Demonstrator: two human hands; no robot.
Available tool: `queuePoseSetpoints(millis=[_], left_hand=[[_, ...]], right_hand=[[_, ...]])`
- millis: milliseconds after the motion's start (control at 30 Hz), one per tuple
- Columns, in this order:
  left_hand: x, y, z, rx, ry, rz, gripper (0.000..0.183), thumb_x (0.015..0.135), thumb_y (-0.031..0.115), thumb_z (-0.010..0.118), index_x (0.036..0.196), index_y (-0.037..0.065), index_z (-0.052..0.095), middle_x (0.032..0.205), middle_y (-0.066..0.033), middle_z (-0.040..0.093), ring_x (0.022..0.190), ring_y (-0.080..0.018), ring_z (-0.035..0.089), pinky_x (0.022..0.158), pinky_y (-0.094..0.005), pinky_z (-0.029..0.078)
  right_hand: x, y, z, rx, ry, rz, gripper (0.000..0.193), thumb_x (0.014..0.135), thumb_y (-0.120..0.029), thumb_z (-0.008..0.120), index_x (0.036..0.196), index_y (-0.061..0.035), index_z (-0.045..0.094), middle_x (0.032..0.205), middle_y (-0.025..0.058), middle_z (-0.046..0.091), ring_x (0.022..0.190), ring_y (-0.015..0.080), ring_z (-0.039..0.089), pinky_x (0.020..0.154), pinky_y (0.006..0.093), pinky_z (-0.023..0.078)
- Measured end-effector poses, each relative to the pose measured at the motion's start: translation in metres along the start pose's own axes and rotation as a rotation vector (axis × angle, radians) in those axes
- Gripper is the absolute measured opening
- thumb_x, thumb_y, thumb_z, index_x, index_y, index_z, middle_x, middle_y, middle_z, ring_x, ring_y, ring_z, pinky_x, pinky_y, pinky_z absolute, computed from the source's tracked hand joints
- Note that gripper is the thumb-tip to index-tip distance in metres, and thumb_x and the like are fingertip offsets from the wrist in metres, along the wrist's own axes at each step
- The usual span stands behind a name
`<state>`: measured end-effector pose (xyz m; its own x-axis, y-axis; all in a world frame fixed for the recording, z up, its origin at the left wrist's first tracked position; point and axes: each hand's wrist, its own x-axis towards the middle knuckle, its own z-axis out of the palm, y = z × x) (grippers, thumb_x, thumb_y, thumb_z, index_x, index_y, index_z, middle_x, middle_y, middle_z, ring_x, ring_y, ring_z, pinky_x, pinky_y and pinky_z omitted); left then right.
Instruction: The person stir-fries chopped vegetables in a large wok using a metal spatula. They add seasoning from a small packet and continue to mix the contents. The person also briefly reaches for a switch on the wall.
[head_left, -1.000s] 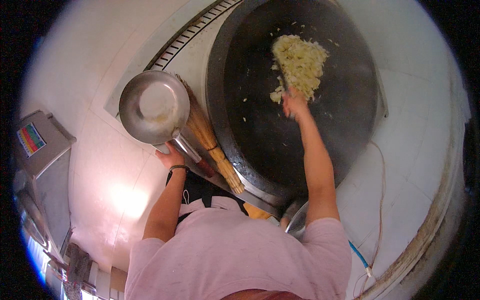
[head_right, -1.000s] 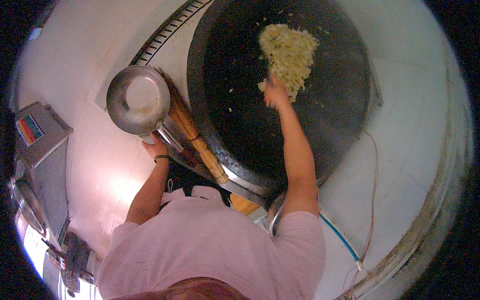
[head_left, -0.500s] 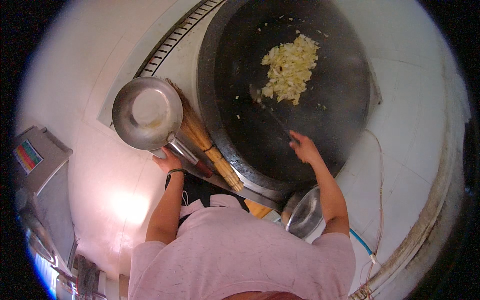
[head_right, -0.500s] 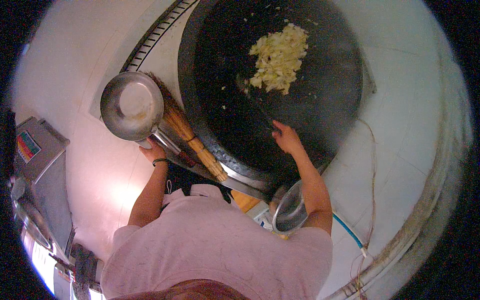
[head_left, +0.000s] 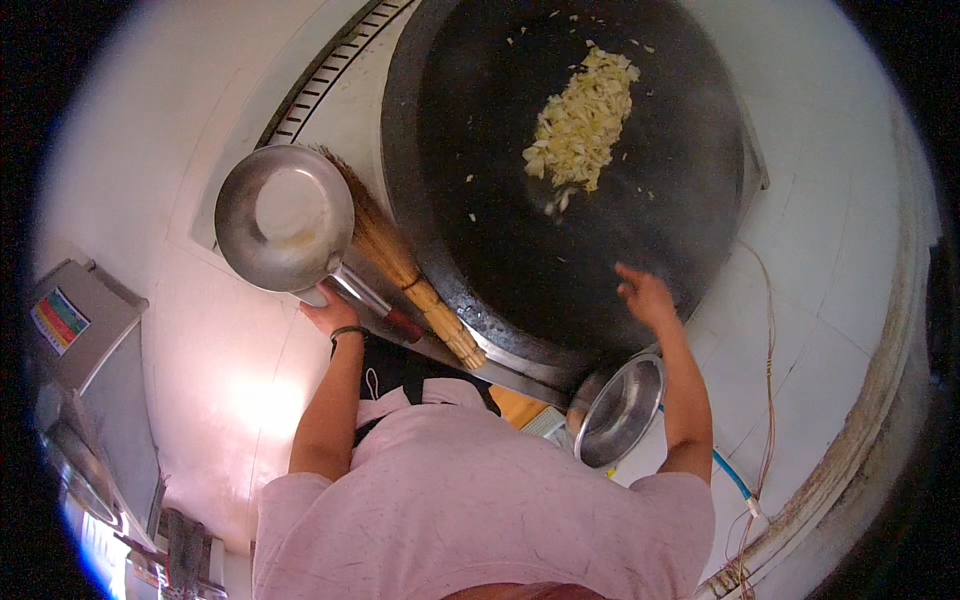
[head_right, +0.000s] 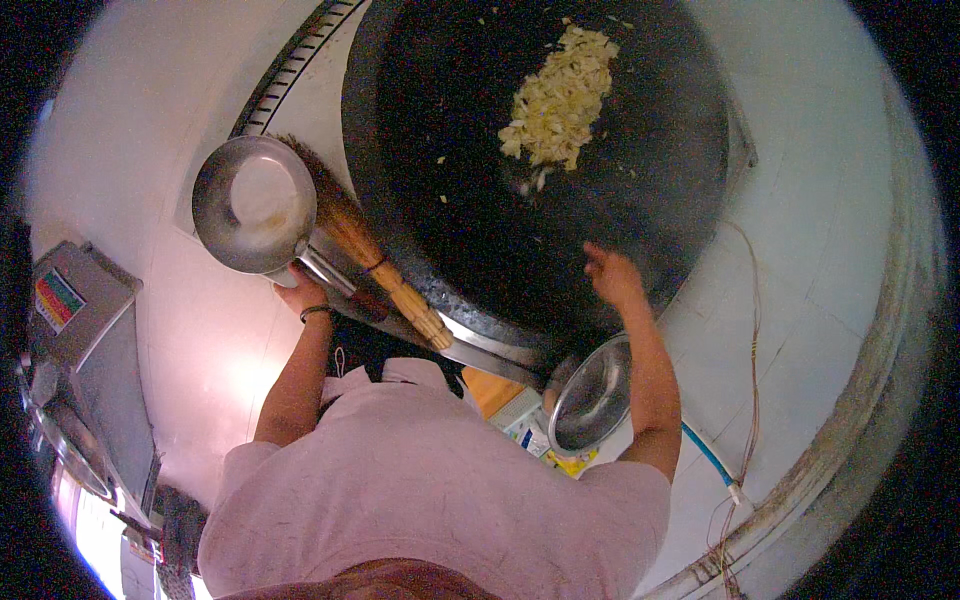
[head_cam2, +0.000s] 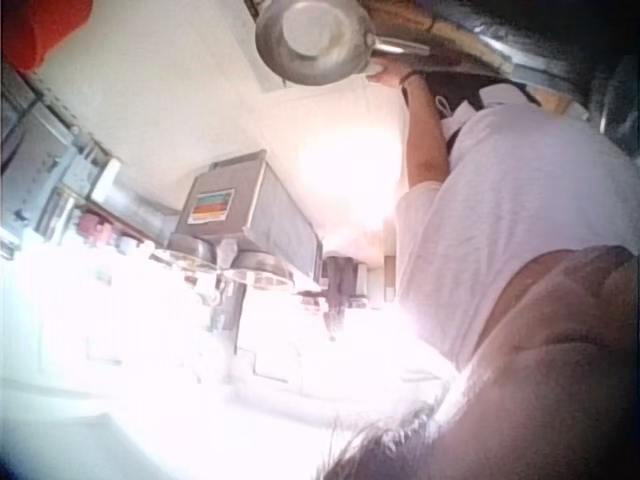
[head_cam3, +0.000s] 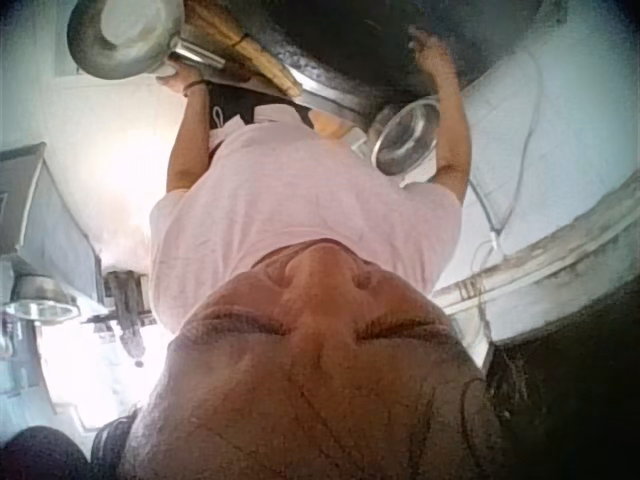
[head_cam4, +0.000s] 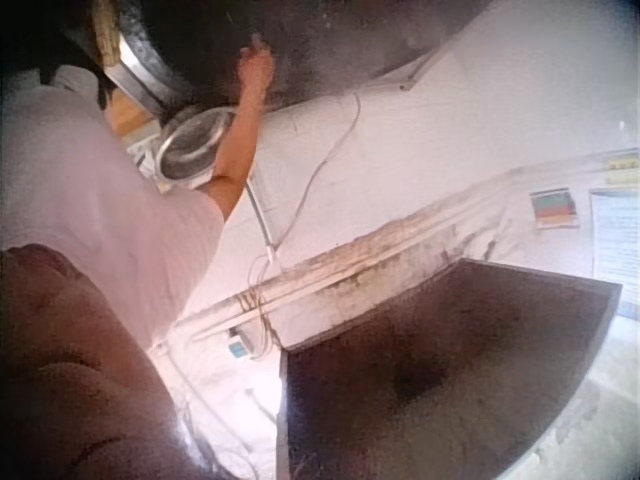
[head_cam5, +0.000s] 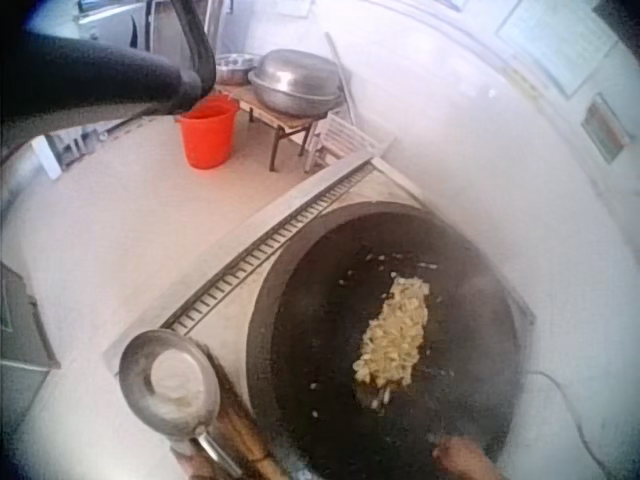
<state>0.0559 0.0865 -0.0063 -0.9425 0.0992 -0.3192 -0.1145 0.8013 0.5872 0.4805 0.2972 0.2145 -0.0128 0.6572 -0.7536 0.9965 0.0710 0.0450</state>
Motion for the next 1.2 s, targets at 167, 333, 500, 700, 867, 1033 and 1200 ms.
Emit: queuePoseSetpoints(millis=[167, 333, 500, 700, 867, 1033, 1200], left_hand=[[0.008, -0.023, 0.006, 0.012, 0.040, 0.058, 0.064, 0.084, 0.040, 0.051, 0.114, -0.015, 0.040, 0.115, -0.0310, 0.045, 0.106, -0.0400, 0.044, 0.091, -0.0403, 0.035], [0.010, -0.006, 0.004, -0.029, 0.035, 0.108, 0.066, 0.082, 0.042, 0.052, 0.112, -0.016, 0.042, 0.112, -0.0311, 0.048, 0.105, -0.0397, 0.046, 0.090, -0.0400, 0.036], [-0.002, 0.014, -0.005, -0.005, 0.006, 0.039, 0.073, 0.081, 0.047, 0.051, 0.115, -0.016, 0.039, 0.113, -0.0313, 0.047, 0.106, -0.0404, 0.045, 0.090, -0.0398, 0.036], [0.000, 0.004, -0.003, 0.065, -0.004, -0.005, 0.079, 0.081, 0.051, 0.049, 0.118, -0.017, 0.035, 0.117, -0.0319, 0.044, 0.109, -0.0404, 0.043, 0.092, -0.0395, 0.035], [0.005, -0.005, 0.004, 0.050, -0.001, 0.035, 0.078, 0.081, 0.049, 0.050, 0.118, -0.017, 0.035, 0.117, -0.0313, 0.044, 0.109, -0.0394, 0.044, 0.092, -0.0391, 0.036], [0.003, 0.006, -0.001, -0.009, -0.008, 0.067, 0.074, 0.082, 0.047, 0.051, 0.117, -0.016, 0.037, 0.114, -0.0303, 0.047, 0.106, -0.0390, 0.047, 0.089, -0.0394, 0.038], [0.003, -0.006, 0.001, 0.129, 0.091, 0.092, 0.069, 0.082, 0.044, 0.052, 0.116, -0.014, 0.039, 0.110, -0.0300, 0.050, 0.102, -0.0392, 0.049, 0.087, -0.0401, 0.039]], right_hand=[[0.065, -0.023, 0.029, -0.087, 0.101, 0.051, 0.040, 0.081, -0.017, 0.053, 0.120, -0.0157, 0.049, 0.108, 0.0156, 0.057, 0.097, 0.0346, 0.054, 0.085, 0.0423, 0.043], [0.192, 0.042, -0.029, 0.690, 0.228, 0.276, 0.039, 0.085, -0.018, 0.052, 0.124, -0.0150, 0.046, 0.069, 0.0075, 0.059, 0.045, 0.0189, 0.051, 0.040, 0.0328, 0.042], [0.090, 0.068, -0.042, 0.846, 0.104, 0.147, 0.040, 0.086, -0.017, 0.052, 0.126, -0.0173, 0.045, 0.057, 0.0018, 0.049, 0.037, 0.0088, 0.037, 0.032, 0.0240, 0.029], [-0.029, 0.058, 0.012, -0.078, 0.014, 0.236, 0.037, 0.077, -0.023, 0.060, 0.113, -0.0124, 0.056, 0.108, 0.0136, 0.057, 0.098, 0.0332, 0.055, 0.084, 0.0411, 0.043], [0.101, 0.105, 0.051, -0.146, 0.163, 0.417, 0.031, 0.078, -0.028, 0.058, 0.101, -0.0080, 0.059, 0.104, 0.0162, 0.058, 0.099, 0.0338, 0.054, 0.082, 0.0428, 0.044], [0.155, 0.034, -0.034, -0.276, 0.472, 0.368, 0.035, 0.077, -0.028, 0.058, 0.109, -0.0131, 0.056, 0.092, 0.0125, 0.063, 0.084, 0.0306, 0.061, 0.070, 0.0421, 0.049], [0.073, 0.042, -0.057, -0.278, 0.344, 0.428, 0.039, 0.080, -0.028, 0.056, 0.119, -0.0234, 0.052, 0.098, 0.0107, 0.062, 0.091, 0.0277, 0.059, 0.073, 0.0412, 0.048]])
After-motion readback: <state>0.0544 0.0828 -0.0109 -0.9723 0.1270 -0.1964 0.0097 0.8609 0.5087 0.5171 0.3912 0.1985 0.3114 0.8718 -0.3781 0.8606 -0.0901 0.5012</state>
